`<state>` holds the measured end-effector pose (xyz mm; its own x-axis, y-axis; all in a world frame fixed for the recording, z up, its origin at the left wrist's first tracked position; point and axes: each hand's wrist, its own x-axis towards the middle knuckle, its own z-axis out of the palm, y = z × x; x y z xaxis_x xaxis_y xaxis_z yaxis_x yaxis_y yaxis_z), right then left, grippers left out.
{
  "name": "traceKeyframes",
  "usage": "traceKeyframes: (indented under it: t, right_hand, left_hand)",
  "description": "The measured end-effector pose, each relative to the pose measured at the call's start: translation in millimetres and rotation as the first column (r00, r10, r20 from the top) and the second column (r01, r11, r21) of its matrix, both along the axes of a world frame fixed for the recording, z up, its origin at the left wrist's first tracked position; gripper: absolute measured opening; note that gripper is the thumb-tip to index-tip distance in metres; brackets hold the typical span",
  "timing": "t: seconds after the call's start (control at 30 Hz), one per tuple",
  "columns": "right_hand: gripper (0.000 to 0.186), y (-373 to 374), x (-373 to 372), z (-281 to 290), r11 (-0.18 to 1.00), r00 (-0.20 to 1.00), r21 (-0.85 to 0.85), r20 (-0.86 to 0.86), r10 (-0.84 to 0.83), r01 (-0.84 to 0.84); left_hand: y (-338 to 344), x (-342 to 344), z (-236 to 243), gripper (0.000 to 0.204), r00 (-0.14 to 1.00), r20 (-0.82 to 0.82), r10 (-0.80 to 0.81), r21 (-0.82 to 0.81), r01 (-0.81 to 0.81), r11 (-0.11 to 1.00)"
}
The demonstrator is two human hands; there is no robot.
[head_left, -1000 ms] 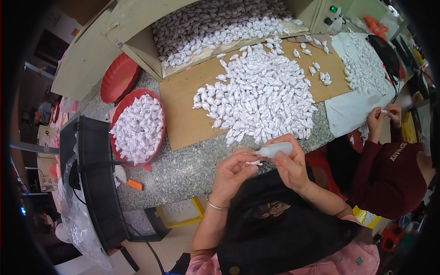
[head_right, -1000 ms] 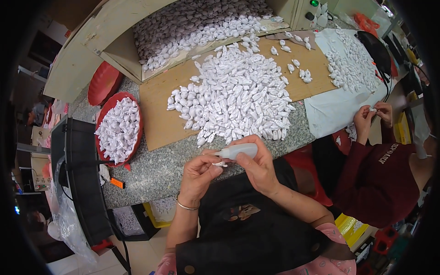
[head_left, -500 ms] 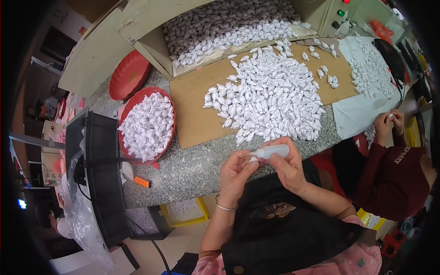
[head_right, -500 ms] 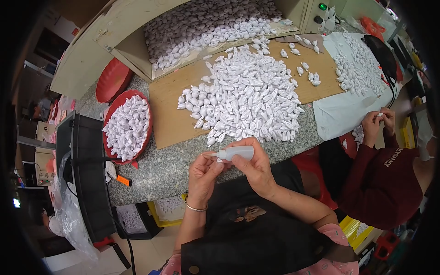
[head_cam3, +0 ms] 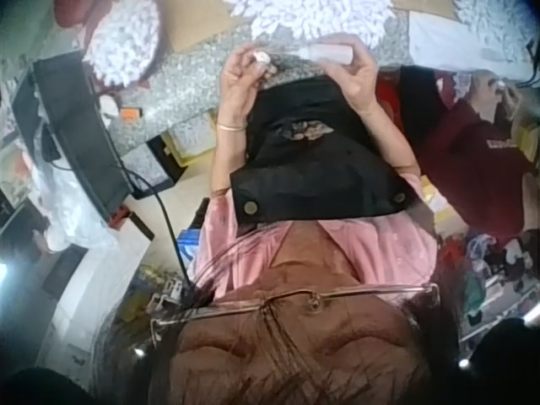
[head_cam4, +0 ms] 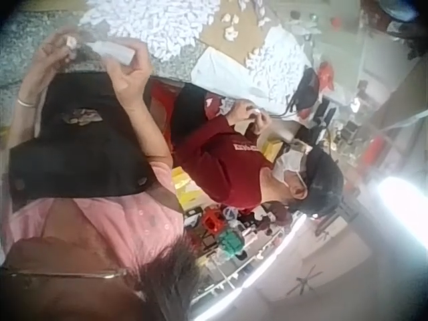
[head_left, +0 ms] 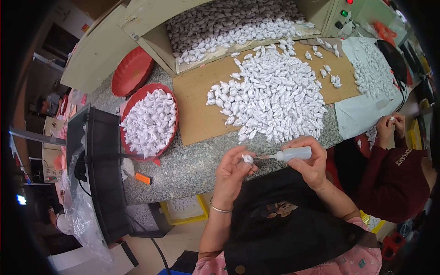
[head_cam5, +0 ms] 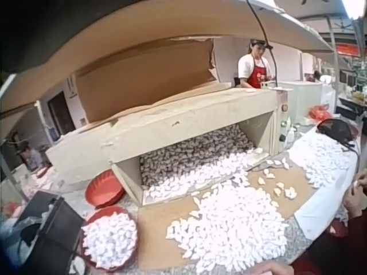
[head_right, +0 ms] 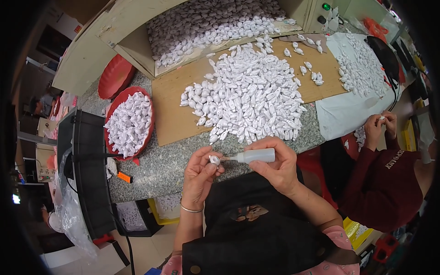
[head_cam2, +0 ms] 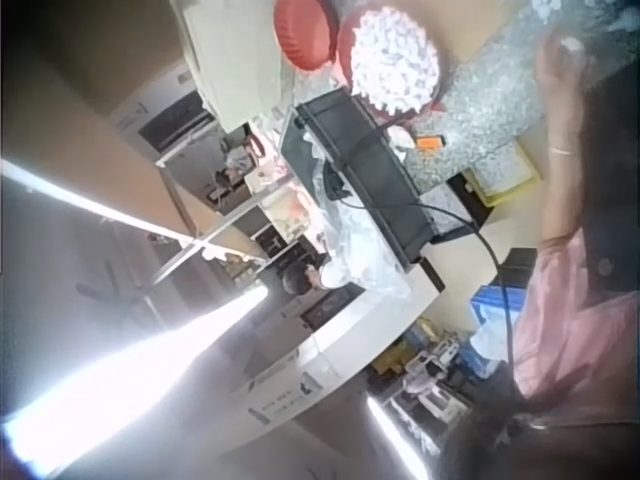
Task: The recorder is applying a liquid coating, likely glaze or adhesive, to small white ceramic pieces at a workstation.
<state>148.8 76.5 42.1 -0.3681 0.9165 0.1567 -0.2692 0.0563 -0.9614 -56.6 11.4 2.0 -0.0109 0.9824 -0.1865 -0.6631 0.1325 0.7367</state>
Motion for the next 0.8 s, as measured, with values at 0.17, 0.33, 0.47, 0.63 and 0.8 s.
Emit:
traceKeyframes:
  t: [0.17,0.33,0.47,0.63,0.8]
  right_hand:
    - [0.025,-4,3,-3,0.992,0.996,0.129,0.085,-0.014,0.003]
    - [0.027,-3,2,-4,0.939,0.975,0.343,0.211,-0.071,-0.005]
    - [0.028,-3,0,-3,0.923,0.969,0.384,0.227,-0.097,0.002]
    - [0.029,-1,-4,3,0.870,0.948,0.492,0.262,-0.183,0.032]
    - [0.030,0,-5,1,0.863,0.946,0.505,0.270,-0.177,0.018]
  left_hand:
    - [0,4,7,0.037,0.982,-0.174,0.078,0.017,-0.076,0.997]
    - [-3,7,6,0.038,0.967,-0.226,0.114,-0.022,-0.123,0.992]
    - [-5,11,10,0.037,0.943,-0.297,0.152,-0.010,-0.163,0.987]
    - [-5,11,9,0.036,0.924,-0.345,0.167,0.002,-0.177,0.984]
    - [-5,12,12,0.036,0.921,-0.347,0.178,0.006,-0.188,0.982]
